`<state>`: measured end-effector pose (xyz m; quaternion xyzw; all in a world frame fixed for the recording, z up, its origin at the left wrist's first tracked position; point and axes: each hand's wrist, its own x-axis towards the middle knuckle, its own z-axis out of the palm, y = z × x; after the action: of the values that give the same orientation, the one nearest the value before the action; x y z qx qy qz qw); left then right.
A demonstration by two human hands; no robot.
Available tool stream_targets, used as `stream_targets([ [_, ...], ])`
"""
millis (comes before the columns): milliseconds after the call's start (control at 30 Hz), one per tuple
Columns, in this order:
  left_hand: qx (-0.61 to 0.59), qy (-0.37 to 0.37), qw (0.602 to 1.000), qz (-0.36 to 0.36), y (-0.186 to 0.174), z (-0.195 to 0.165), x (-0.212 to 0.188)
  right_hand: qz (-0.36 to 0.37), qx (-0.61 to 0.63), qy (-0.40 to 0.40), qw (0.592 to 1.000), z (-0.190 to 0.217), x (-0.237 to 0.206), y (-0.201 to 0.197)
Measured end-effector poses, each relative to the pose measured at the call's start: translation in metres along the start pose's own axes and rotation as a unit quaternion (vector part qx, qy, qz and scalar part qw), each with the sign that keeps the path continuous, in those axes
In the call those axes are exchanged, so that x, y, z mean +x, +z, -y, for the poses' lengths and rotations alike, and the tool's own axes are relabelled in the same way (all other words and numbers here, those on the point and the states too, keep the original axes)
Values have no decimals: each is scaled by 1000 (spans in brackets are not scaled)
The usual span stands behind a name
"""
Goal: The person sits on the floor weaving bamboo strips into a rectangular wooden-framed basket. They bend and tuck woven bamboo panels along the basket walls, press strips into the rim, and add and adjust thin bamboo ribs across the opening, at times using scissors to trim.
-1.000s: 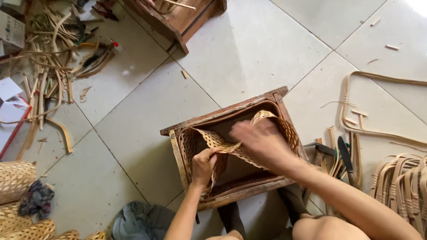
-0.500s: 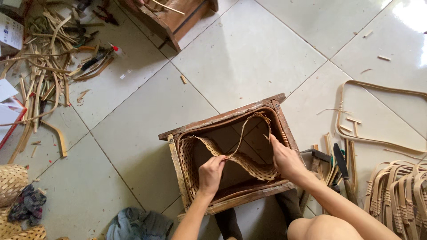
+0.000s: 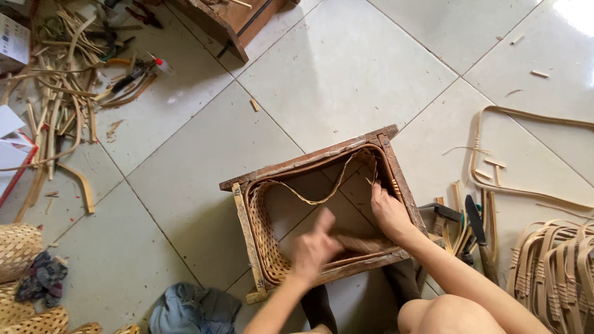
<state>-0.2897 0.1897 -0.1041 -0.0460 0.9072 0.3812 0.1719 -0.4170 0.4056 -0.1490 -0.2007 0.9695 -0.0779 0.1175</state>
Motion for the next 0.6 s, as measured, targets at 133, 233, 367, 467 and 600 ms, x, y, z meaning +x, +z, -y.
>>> stream_targets([
  [133, -33, 72, 995, 57, -9, -6, -30, 26, -141, -21, 989, 19, -1, -36],
  [233, -81, 47, 992, -89, -57, 24, -5, 94, -180, -70, 977, 25, 3, -74],
  [367, 177, 79, 928, -319, -142, 87, 61, -91, -79, -166, 979, 36, 37, -102],
  [467, 205, -37, 933, -294, -156, 116, 88, -100, 43, -264, 958, 57, 63, -90],
  [600, 196, -87, 937, -276, -152, 141, 107, -59, 96, -291, 950, 55, 86, -71],
])
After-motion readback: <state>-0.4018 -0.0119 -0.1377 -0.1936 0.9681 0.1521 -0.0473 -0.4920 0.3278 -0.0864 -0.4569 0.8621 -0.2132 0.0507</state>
